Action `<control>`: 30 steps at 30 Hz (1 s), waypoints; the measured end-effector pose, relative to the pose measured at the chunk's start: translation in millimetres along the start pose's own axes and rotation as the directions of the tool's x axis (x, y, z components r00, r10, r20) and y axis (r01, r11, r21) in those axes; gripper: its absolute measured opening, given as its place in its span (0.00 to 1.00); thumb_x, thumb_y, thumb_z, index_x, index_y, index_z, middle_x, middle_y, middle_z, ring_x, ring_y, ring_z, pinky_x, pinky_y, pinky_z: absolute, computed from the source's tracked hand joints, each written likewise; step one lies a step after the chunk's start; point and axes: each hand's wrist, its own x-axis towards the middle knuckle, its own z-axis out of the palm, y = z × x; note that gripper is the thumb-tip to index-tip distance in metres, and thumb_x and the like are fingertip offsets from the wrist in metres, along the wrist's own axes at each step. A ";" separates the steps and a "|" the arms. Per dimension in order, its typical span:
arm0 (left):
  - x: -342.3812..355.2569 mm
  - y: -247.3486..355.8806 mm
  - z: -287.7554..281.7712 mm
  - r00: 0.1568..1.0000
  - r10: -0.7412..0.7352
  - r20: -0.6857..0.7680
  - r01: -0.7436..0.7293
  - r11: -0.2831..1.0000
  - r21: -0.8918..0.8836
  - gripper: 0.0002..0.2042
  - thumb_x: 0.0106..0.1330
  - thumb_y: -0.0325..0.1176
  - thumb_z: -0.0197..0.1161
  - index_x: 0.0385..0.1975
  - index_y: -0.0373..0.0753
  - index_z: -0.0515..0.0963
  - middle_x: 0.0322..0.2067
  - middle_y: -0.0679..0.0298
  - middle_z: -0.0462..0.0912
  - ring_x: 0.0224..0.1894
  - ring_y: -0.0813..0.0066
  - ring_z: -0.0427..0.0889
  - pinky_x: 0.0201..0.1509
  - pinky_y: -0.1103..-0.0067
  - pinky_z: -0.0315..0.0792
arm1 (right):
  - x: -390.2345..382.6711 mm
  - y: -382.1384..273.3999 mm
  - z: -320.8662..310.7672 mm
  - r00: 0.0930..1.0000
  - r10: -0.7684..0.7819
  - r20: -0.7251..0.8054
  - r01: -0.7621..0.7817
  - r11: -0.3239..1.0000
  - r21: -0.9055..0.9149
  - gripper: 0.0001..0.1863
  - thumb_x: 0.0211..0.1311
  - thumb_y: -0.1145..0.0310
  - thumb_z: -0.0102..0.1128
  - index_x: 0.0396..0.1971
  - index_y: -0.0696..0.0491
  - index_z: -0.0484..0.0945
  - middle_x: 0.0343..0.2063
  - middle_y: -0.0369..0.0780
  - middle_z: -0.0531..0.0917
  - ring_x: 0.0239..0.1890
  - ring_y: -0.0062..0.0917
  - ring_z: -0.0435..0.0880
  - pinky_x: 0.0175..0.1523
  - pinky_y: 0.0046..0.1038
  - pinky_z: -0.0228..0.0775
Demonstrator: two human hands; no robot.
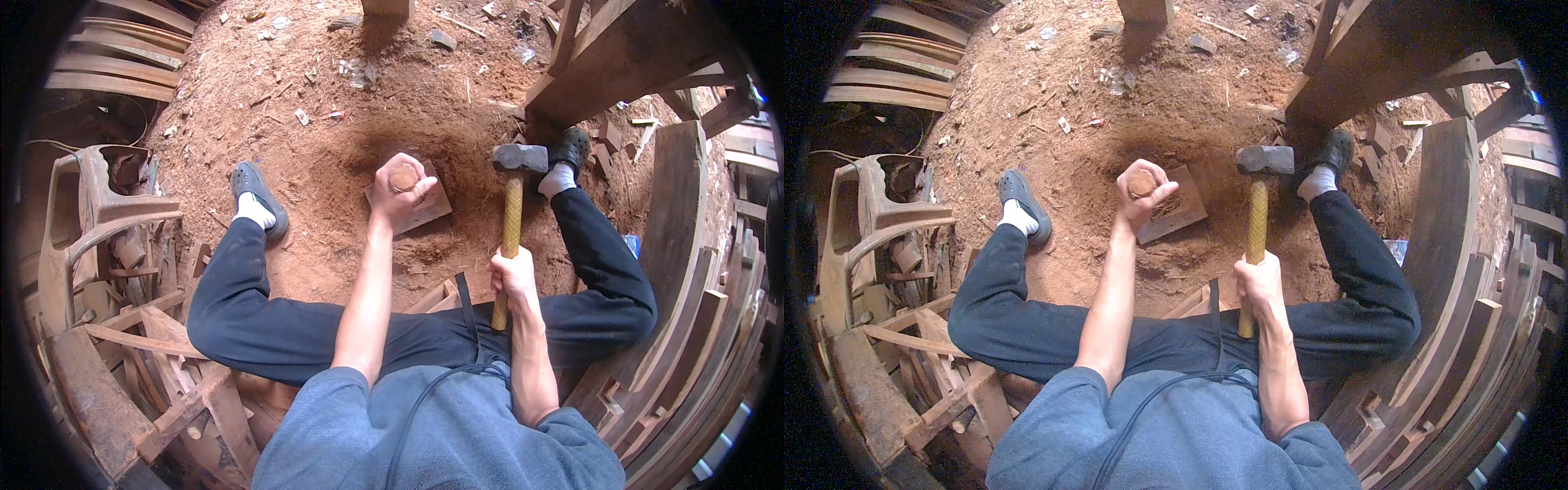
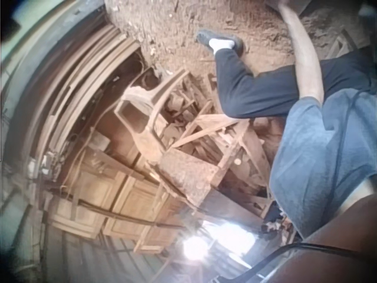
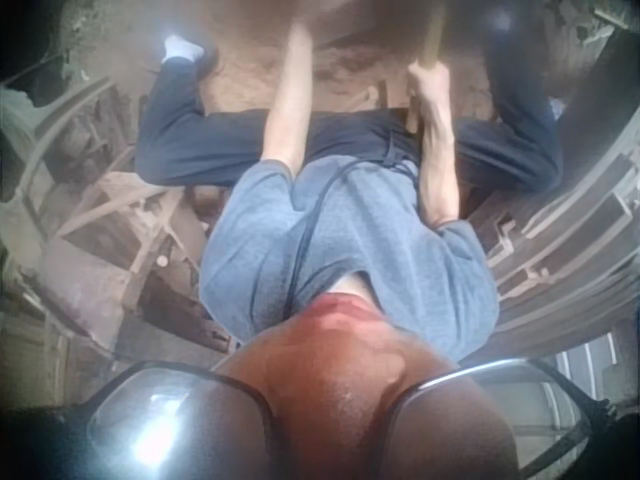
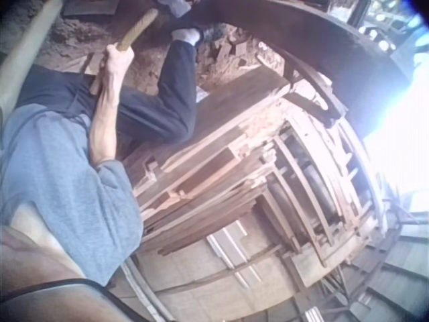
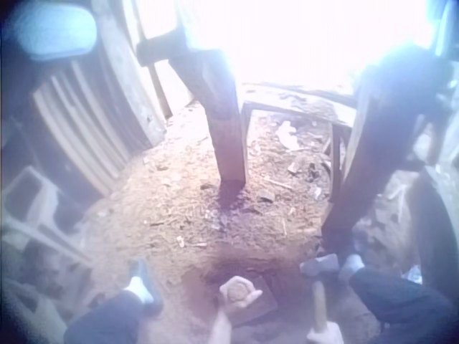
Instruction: The person sits on the ground and uses a hammer and chisel to carve a small wooden block. They repeatedly strike the chisel to remove wood shavings and shape the block.
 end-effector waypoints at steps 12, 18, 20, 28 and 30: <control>-7.3 -17.3 5.9 0.992 -0.079 -0.093 0.058 0.975 -0.213 0.12 0.48 0.24 0.73 0.23 0.41 0.73 0.23 0.72 0.76 0.27 0.85 0.74 0.34 0.85 0.70 | -0.5 -0.5 1.8 1.000 -0.004 -0.022 0.005 1.000 0.014 0.07 0.46 0.79 0.55 0.18 0.53 0.67 0.09 0.33 0.68 0.06 0.17 0.64 0.12 0.22 0.58; -7.3 -19.2 11.2 0.992 -0.075 -0.098 0.058 0.985 -0.163 0.11 0.49 0.25 0.73 0.22 0.42 0.73 0.23 0.73 0.76 0.27 0.86 0.74 0.34 0.85 0.69 | 1.6 2.7 -1.2 1.000 -0.008 0.004 0.008 1.000 -0.026 0.04 0.49 0.77 0.53 0.22 0.55 0.67 0.13 0.37 0.72 0.07 0.16 0.64 0.12 0.23 0.61; -8.6 -20.9 9.6 0.992 -0.085 -0.090 0.071 0.986 -0.153 0.11 0.49 0.23 0.71 0.23 0.40 0.72 0.23 0.70 0.76 0.27 0.83 0.75 0.35 0.83 0.70 | 2.4 3.5 -2.7 1.000 -0.014 0.013 0.015 0.999 -0.050 0.04 0.49 0.77 0.54 0.22 0.55 0.67 0.13 0.37 0.72 0.07 0.16 0.64 0.11 0.23 0.61; -12.1 -30.1 2.0 0.990 -0.084 -0.109 0.073 0.992 -0.103 0.11 0.48 0.24 0.72 0.23 0.40 0.72 0.22 0.70 0.77 0.27 0.83 0.75 0.33 0.83 0.70 | 2.7 2.4 -1.1 1.000 -0.008 -0.001 0.008 1.000 -0.015 0.05 0.46 0.78 0.55 0.19 0.55 0.68 0.10 0.35 0.70 0.07 0.18 0.65 0.12 0.23 0.60; -13.4 -30.9 3.4 0.990 -0.098 -0.105 0.082 0.985 -0.151 0.11 0.47 0.27 0.74 0.22 0.42 0.74 0.22 0.73 0.77 0.26 0.85 0.74 0.33 0.84 0.69 | 1.9 1.5 -0.4 1.000 -0.004 -0.007 0.004 1.000 -0.005 0.06 0.45 0.79 0.55 0.17 0.55 0.68 0.08 0.34 0.69 0.07 0.18 0.66 0.12 0.22 0.59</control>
